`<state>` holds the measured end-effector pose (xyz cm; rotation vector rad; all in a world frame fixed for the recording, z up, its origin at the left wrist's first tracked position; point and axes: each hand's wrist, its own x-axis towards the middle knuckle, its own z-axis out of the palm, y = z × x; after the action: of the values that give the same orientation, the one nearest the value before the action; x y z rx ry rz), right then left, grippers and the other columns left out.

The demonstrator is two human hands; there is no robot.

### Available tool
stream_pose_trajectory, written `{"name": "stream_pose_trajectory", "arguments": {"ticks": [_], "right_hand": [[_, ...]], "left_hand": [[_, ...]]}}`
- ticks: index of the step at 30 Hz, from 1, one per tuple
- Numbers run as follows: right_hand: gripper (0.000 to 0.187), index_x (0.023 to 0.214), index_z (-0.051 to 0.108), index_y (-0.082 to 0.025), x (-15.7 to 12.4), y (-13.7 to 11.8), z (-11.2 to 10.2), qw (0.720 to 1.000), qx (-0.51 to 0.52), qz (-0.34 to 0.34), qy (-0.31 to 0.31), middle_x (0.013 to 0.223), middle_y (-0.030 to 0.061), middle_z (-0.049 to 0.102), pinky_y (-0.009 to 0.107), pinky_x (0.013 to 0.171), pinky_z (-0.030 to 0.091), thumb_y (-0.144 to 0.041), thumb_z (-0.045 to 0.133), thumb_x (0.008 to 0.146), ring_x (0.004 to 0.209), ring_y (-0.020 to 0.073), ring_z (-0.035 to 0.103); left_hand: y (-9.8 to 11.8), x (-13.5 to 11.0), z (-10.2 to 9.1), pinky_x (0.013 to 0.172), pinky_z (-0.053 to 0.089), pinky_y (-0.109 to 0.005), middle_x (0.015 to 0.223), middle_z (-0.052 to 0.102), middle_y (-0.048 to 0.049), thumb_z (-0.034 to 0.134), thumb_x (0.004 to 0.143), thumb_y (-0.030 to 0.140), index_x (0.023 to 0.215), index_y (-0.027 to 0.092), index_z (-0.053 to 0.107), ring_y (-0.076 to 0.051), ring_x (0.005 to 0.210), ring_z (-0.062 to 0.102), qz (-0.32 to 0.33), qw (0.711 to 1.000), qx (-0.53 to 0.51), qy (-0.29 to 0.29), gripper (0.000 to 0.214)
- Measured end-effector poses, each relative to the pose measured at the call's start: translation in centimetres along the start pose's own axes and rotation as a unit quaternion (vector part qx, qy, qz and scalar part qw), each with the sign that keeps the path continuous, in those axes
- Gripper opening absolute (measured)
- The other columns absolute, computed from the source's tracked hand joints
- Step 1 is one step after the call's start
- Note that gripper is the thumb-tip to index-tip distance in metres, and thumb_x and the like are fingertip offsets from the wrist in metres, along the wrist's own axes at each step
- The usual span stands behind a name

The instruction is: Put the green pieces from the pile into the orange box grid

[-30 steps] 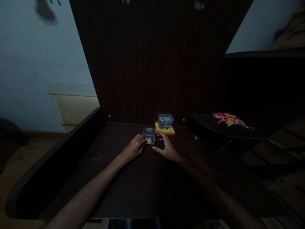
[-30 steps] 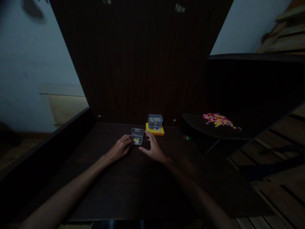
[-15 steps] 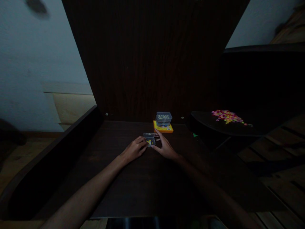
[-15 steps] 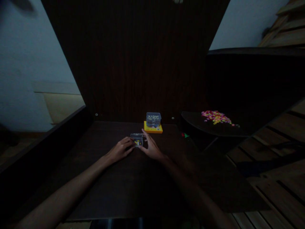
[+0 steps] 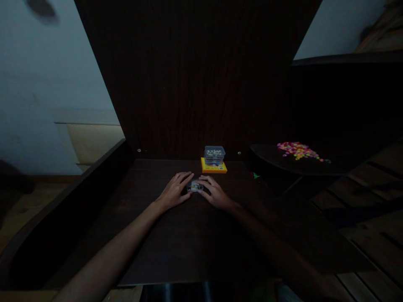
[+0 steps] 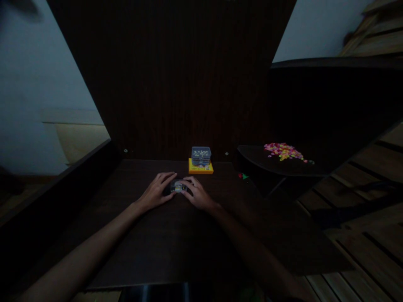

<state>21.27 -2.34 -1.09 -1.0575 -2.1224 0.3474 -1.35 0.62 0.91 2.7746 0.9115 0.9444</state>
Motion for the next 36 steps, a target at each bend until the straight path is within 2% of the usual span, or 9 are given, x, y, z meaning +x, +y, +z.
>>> {"name": "stream_pose_trajectory", "arguments": {"ticks": [3,7,12,21,25,29,36], "right_hand": [[0.034,0.125,0.060,-0.025,-0.1,0.2,0.2,1.000,-0.010,-0.010,0.002,0.131,0.0116,0.054,0.048,0.110,0.039,-0.030,0.055,0.092,0.131,0.0255,0.046],[0.033,0.124,0.062,-0.026,-0.2,0.6,0.5,1.000,-0.002,-0.016,-0.003,0.142,0.0096,0.050,0.050,0.112,0.037,-0.030,0.055,0.092,0.137,0.0259,0.040],[0.034,0.125,0.063,-0.025,-0.3,0.7,0.5,1.000,0.006,-0.020,-0.015,0.144,0.0085,0.048,0.049,0.113,0.036,-0.029,0.053,0.093,0.136,0.0249,0.041],[0.044,0.137,0.053,-0.024,-0.3,0.9,0.7,1.000,0.001,-0.027,-0.007,0.147,0.0084,0.044,0.047,0.113,0.038,-0.028,0.055,0.093,0.135,0.0255,0.043],[0.042,0.136,0.054,-0.022,-0.3,1.3,0.9,0.999,-0.006,-0.041,-0.004,0.142,0.0090,0.050,0.046,0.114,0.038,-0.025,0.053,0.093,0.134,0.0251,0.044],[0.043,0.137,0.053,-0.019,-0.3,1.5,1.0,0.997,-0.049,-0.051,-0.016,0.142,0.0104,0.049,0.046,0.113,0.039,-0.023,0.053,0.094,0.135,0.0241,0.043],[0.041,0.135,0.054,-0.017,-0.3,1.5,1.0,0.994,-0.084,-0.076,-0.004,0.140,0.0115,0.051,0.044,0.111,0.042,-0.021,0.051,0.094,0.132,0.0230,0.047]], "left_hand": [[-0.5,-0.1,0.4,0.108,0.040,-0.048,0.142,0.048,-0.0122,0.056,0.089,0.029,0.143,0.023,0.040,-0.027,0.133,0.042,0.017,0.999,-0.012,-0.036,0.056],[-1.0,-0.3,0.8,0.109,0.041,-0.045,0.141,0.052,-0.0109,0.051,0.093,0.028,0.136,0.022,0.050,-0.025,0.133,0.045,0.023,0.997,-0.023,-0.069,0.044],[-1.0,-0.3,0.7,0.111,0.040,-0.042,0.144,0.048,-0.0107,0.046,0.095,0.028,0.138,0.020,0.048,-0.022,0.136,0.042,0.029,0.995,-0.033,-0.088,0.044],[-1.5,-0.5,1.3,0.112,0.039,-0.045,0.147,0.045,-0.0110,0.042,0.098,0.029,0.141,0.019,0.044,-0.024,0.139,0.038,0.041,0.994,-0.025,-0.100,0.044],[-1.6,-0.4,1.3,0.112,0.039,-0.044,0.148,0.044,-0.0117,0.041,0.099,0.029,0.141,0.018,0.045,-0.024,0.138,0.040,0.054,0.994,-0.024,-0.096,0.044],[-1.5,-0.3,1.2,0.111,0.041,-0.043,0.148,0.044,-0.0119,0.041,0.099,0.028,0.140,0.018,0.045,-0.024,0.136,0.042,0.063,0.993,-0.018,-0.101,0.043],[-1.2,-0.2,0.9,0.107,0.045,-0.043,0.146,0.047,-0.0112,0.039,0.099,0.029,0.138,0.019,0.047,-0.023,0.132,0.046,0.066,0.993,-0.027,-0.097,0.041]]}}
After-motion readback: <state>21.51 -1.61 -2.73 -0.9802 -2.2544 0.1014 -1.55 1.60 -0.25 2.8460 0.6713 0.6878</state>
